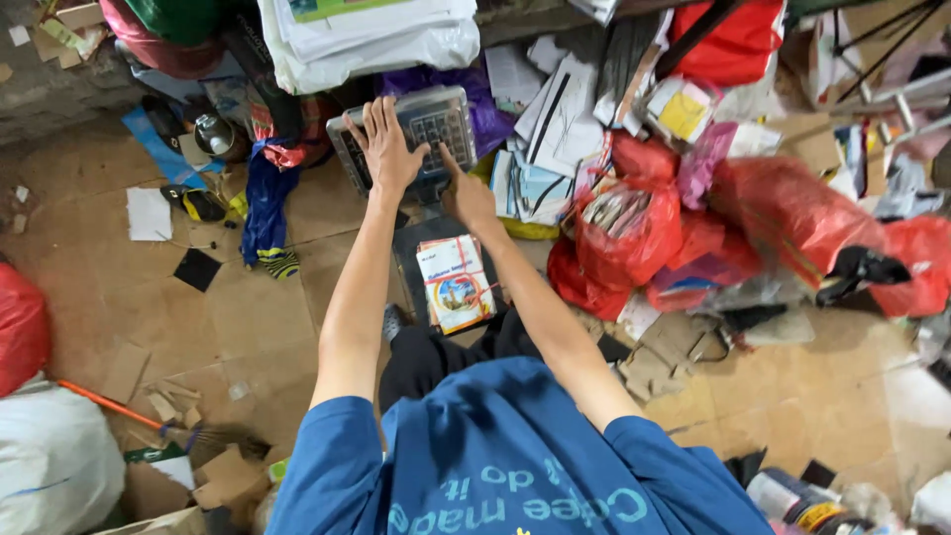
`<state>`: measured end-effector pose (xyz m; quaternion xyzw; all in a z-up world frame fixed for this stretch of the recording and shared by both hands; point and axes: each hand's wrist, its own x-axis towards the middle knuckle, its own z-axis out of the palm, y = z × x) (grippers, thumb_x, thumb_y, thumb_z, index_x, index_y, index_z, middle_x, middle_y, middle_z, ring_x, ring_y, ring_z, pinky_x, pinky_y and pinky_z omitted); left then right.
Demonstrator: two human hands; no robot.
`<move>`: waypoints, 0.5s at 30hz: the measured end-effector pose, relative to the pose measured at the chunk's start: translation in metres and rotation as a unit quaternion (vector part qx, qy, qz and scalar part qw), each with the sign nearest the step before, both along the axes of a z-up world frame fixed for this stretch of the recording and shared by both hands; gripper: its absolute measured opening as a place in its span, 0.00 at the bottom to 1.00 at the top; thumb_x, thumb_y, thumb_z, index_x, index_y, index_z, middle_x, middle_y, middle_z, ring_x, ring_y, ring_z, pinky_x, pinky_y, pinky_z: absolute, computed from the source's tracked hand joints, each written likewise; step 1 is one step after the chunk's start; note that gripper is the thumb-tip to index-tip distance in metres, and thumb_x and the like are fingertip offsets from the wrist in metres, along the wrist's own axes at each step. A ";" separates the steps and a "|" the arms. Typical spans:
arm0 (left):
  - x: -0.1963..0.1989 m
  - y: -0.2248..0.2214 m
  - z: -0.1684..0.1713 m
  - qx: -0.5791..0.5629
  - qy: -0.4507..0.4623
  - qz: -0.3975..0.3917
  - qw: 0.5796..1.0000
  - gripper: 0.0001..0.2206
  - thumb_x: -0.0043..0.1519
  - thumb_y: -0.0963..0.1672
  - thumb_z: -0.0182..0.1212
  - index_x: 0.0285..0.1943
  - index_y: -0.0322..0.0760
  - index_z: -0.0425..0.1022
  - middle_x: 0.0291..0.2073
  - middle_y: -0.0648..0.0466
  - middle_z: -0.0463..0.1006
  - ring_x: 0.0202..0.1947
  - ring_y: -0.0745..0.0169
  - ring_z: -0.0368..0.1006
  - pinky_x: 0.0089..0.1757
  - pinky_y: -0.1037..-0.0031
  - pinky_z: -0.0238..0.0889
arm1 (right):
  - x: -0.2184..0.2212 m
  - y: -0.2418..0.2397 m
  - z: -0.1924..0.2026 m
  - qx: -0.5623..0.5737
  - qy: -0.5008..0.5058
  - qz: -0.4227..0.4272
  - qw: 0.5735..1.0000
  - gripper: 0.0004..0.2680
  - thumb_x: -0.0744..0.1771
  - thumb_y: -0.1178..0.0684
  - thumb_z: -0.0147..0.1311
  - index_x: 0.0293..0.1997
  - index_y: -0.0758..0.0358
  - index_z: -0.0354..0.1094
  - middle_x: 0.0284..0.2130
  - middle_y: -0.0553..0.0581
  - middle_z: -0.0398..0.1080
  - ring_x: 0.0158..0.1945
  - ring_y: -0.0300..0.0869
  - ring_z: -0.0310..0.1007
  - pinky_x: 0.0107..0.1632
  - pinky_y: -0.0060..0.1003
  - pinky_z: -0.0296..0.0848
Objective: Records inventory in a notebook, sorts through stacks of books, and enters data into an electronic weighing scale.
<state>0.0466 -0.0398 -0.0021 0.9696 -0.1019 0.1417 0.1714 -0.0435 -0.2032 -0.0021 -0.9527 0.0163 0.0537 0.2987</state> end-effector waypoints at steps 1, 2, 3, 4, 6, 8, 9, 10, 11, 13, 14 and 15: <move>-0.003 0.000 0.003 0.002 0.023 0.005 1.000 0.49 0.50 0.54 0.79 0.75 0.31 0.52 0.70 0.44 0.57 0.74 0.39 0.47 0.69 0.36 0.21 | 0.002 0.000 0.010 0.004 0.016 0.011 1.000 0.36 0.63 0.56 0.52 0.79 0.31 0.34 0.34 0.72 0.76 0.36 0.65 0.76 0.39 0.60 0.73; -0.007 0.001 0.005 0.004 0.046 0.010 0.999 0.48 0.50 0.54 0.78 0.75 0.33 0.53 0.69 0.45 0.58 0.74 0.40 0.47 0.69 0.36 0.21 | 0.004 0.000 0.019 0.008 0.032 0.023 0.999 0.37 0.62 0.56 0.53 0.79 0.32 0.33 0.33 0.73 0.76 0.35 0.66 0.76 0.39 0.61 0.72; -0.006 0.001 0.008 0.004 0.044 0.016 0.999 0.48 0.50 0.54 0.78 0.75 0.33 0.53 0.69 0.45 0.58 0.74 0.40 0.47 0.69 0.36 0.21 | 0.010 0.001 0.018 0.008 0.031 0.028 0.999 0.37 0.62 0.56 0.53 0.79 0.32 0.33 0.33 0.73 0.76 0.35 0.66 0.76 0.39 0.61 0.72; -0.006 0.001 0.012 -0.005 0.056 0.011 0.998 0.49 0.49 0.54 0.79 0.75 0.32 0.52 0.69 0.45 0.58 0.74 0.40 0.47 0.69 0.36 0.21 | 0.017 0.003 0.017 0.001 0.044 0.034 0.998 0.37 0.62 0.56 0.53 0.79 0.31 0.34 0.33 0.73 0.76 0.35 0.66 0.76 0.39 0.60 0.73; -0.007 0.005 0.013 -0.008 0.072 0.011 0.997 0.49 0.48 0.53 0.79 0.75 0.32 0.52 0.69 0.45 0.58 0.74 0.40 0.47 0.69 0.37 0.21 | 0.023 0.006 0.006 -0.001 0.060 0.044 0.997 0.37 0.62 0.56 0.52 0.79 0.30 0.34 0.33 0.72 0.76 0.35 0.65 0.76 0.38 0.60 0.74; -0.011 0.013 0.010 0.001 0.047 -0.022 0.999 0.50 0.48 0.53 0.79 0.75 0.29 0.51 0.69 0.42 0.57 0.73 0.38 0.47 0.69 0.38 0.21 | 0.020 0.013 -0.012 -0.011 0.010 0.043 0.999 0.36 0.63 0.56 0.53 0.79 0.31 0.35 0.34 0.71 0.77 0.36 0.64 0.77 0.40 0.60 0.74; -0.007 0.012 0.013 0.002 0.045 -0.023 0.999 0.50 0.48 0.53 0.79 0.75 0.29 0.51 0.69 0.42 0.57 0.73 0.38 0.47 0.69 0.38 0.21 | 0.020 0.013 -0.008 -0.011 0.008 0.041 0.999 0.36 0.63 0.56 0.53 0.79 0.31 0.35 0.34 0.71 0.77 0.36 0.64 0.77 0.40 0.60 0.74; -0.004 0.010 0.015 -0.004 0.053 -0.018 0.998 0.50 0.46 0.53 0.79 0.74 0.29 0.51 0.68 0.42 0.57 0.72 0.37 0.46 0.67 0.37 0.20 | 0.021 0.012 -0.004 -0.004 0.028 0.021 0.999 0.35 0.63 0.55 0.54 0.78 0.30 0.36 0.34 0.70 0.77 0.36 0.64 0.77 0.40 0.59 0.74; -0.009 0.008 0.015 -0.009 0.070 -0.012 0.997 0.51 0.45 0.53 0.79 0.74 0.30 0.52 0.67 0.41 0.58 0.71 0.36 0.46 0.65 0.37 0.20 | 0.011 0.011 -0.001 0.003 0.057 0.002 0.998 0.35 0.64 0.54 0.55 0.78 0.29 0.37 0.35 0.70 0.77 0.36 0.64 0.77 0.40 0.59 0.74; -0.009 0.009 0.007 -0.011 0.049 -0.020 0.999 0.49 0.49 0.53 0.78 0.75 0.30 0.52 0.68 0.42 0.58 0.72 0.37 0.46 0.67 0.37 0.20 | -0.001 0.013 -0.005 0.007 0.043 -0.008 0.999 0.35 0.64 0.52 0.57 0.78 0.31 0.37 0.35 0.70 0.77 0.37 0.64 0.76 0.40 0.59 0.74; -0.008 0.009 0.003 -0.013 0.022 -0.025 0.999 0.48 0.53 0.53 0.78 0.76 0.30 0.51 0.69 0.43 0.58 0.73 0.38 0.47 0.69 0.37 0.20 | -0.006 0.013 -0.007 0.011 0.023 -0.016 1.000 0.35 0.64 0.51 0.59 0.78 0.33 0.37 0.34 0.71 0.77 0.38 0.65 0.76 0.40 0.59 0.73; -0.007 0.007 0.003 -0.015 0.020 -0.030 0.999 0.48 0.53 0.53 0.78 0.76 0.30 0.51 0.69 0.43 0.58 0.73 0.38 0.47 0.69 0.37 0.20 | -0.011 0.013 -0.013 0.009 0.021 -0.020 1.000 0.35 0.64 0.51 0.59 0.78 0.33 0.37 0.34 0.71 0.77 0.38 0.65 0.76 0.40 0.59 0.73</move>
